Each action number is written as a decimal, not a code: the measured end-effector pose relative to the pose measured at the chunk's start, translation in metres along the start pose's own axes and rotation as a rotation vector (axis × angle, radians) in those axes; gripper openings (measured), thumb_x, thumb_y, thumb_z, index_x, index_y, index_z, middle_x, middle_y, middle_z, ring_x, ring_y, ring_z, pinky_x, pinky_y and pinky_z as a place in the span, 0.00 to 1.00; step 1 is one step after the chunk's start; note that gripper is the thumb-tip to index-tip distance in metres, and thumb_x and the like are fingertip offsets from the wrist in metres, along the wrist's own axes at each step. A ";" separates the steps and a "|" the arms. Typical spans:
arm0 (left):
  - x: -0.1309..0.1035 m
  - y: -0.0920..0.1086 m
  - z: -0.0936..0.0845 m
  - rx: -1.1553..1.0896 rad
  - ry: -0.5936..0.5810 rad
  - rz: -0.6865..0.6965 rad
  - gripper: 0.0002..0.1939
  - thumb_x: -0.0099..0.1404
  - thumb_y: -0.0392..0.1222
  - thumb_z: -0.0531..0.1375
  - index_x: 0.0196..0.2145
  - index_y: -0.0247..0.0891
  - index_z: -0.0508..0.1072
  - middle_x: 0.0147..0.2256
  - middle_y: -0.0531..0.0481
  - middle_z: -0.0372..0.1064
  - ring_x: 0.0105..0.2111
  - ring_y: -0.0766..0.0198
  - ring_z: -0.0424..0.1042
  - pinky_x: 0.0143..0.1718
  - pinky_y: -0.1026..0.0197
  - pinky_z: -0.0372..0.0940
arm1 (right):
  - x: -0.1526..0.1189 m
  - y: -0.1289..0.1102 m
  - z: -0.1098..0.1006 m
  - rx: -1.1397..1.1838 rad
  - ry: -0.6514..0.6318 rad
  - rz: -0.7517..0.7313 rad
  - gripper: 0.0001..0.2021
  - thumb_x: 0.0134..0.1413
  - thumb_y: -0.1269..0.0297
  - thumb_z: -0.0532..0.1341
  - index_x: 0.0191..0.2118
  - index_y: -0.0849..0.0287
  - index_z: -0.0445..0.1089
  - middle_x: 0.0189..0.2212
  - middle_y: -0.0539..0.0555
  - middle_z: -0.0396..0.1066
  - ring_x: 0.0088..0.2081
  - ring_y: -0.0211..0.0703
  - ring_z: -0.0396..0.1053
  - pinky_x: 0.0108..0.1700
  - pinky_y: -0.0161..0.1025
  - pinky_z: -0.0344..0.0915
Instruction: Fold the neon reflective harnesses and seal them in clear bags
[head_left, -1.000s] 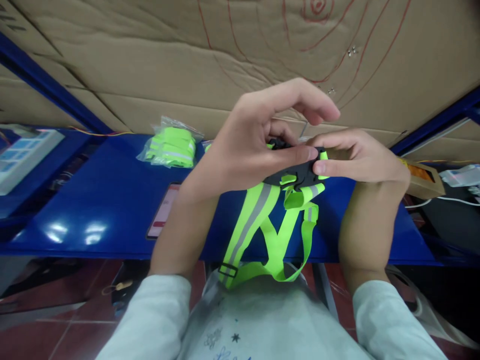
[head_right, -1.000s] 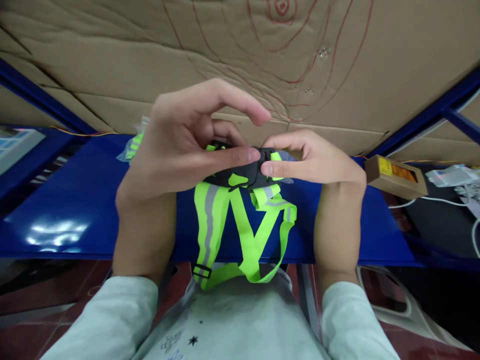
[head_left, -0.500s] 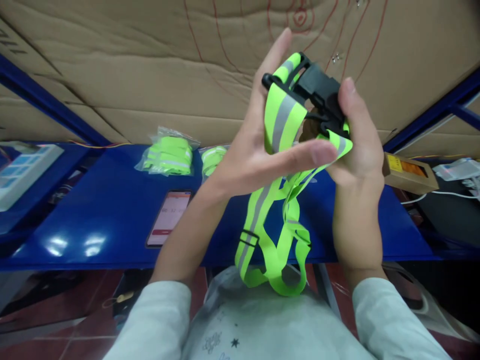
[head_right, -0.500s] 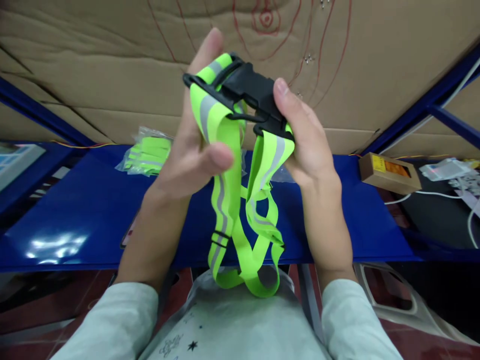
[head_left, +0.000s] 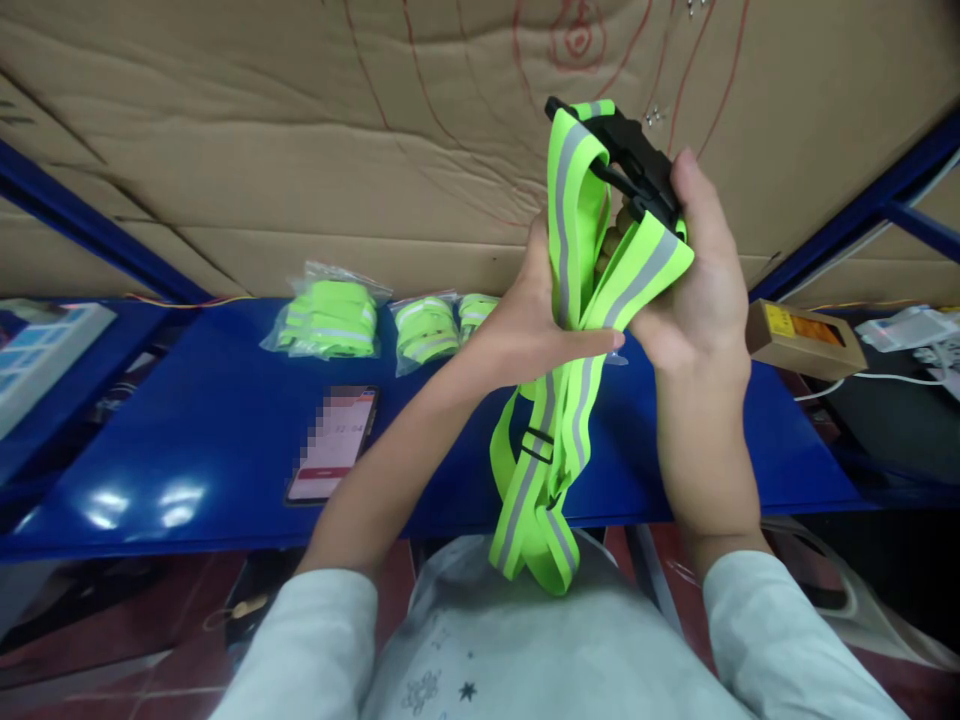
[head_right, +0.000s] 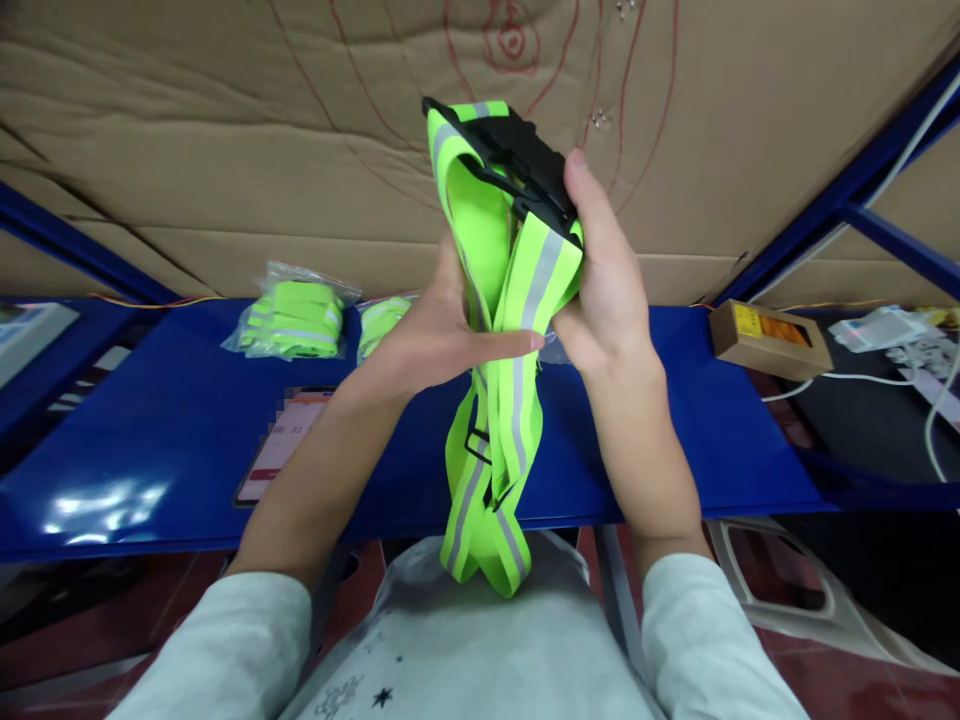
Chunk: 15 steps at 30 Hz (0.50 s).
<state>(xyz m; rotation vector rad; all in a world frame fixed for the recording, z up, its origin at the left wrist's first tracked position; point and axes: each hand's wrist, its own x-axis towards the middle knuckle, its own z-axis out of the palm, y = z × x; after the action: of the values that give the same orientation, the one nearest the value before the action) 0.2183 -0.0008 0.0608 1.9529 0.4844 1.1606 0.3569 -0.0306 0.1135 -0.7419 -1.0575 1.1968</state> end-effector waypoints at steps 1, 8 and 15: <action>0.001 -0.003 0.002 -0.032 0.011 -0.021 0.56 0.57 0.56 0.71 0.72 0.44 0.45 0.68 0.38 0.56 0.71 0.40 0.52 0.71 0.37 0.51 | 0.001 -0.001 -0.002 0.004 -0.011 0.001 0.13 0.59 0.44 0.61 0.43 0.42 0.76 0.29 0.51 0.78 0.49 0.56 0.78 0.48 0.50 0.78; 0.003 -0.002 -0.013 -0.192 0.026 -0.219 0.48 0.53 0.43 0.74 0.68 0.42 0.58 0.63 0.40 0.66 0.64 0.41 0.66 0.64 0.40 0.65 | 0.010 -0.014 -0.032 -0.016 -0.165 0.053 0.08 0.59 0.56 0.64 0.39 0.53 0.74 0.35 0.51 0.79 0.45 0.48 0.79 0.50 0.44 0.76; 0.003 -0.003 -0.033 -0.476 -0.178 -0.191 0.36 0.57 0.61 0.72 0.58 0.44 0.72 0.58 0.46 0.71 0.62 0.44 0.69 0.61 0.47 0.67 | 0.009 -0.015 -0.029 -0.010 -0.171 0.066 0.09 0.58 0.56 0.62 0.33 0.55 0.70 0.34 0.52 0.80 0.46 0.47 0.78 0.50 0.43 0.76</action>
<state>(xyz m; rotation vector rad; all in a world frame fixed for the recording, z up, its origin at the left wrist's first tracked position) 0.1918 0.0175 0.0695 1.5418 0.2623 0.8747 0.3894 -0.0233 0.1188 -0.6958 -1.1878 1.3301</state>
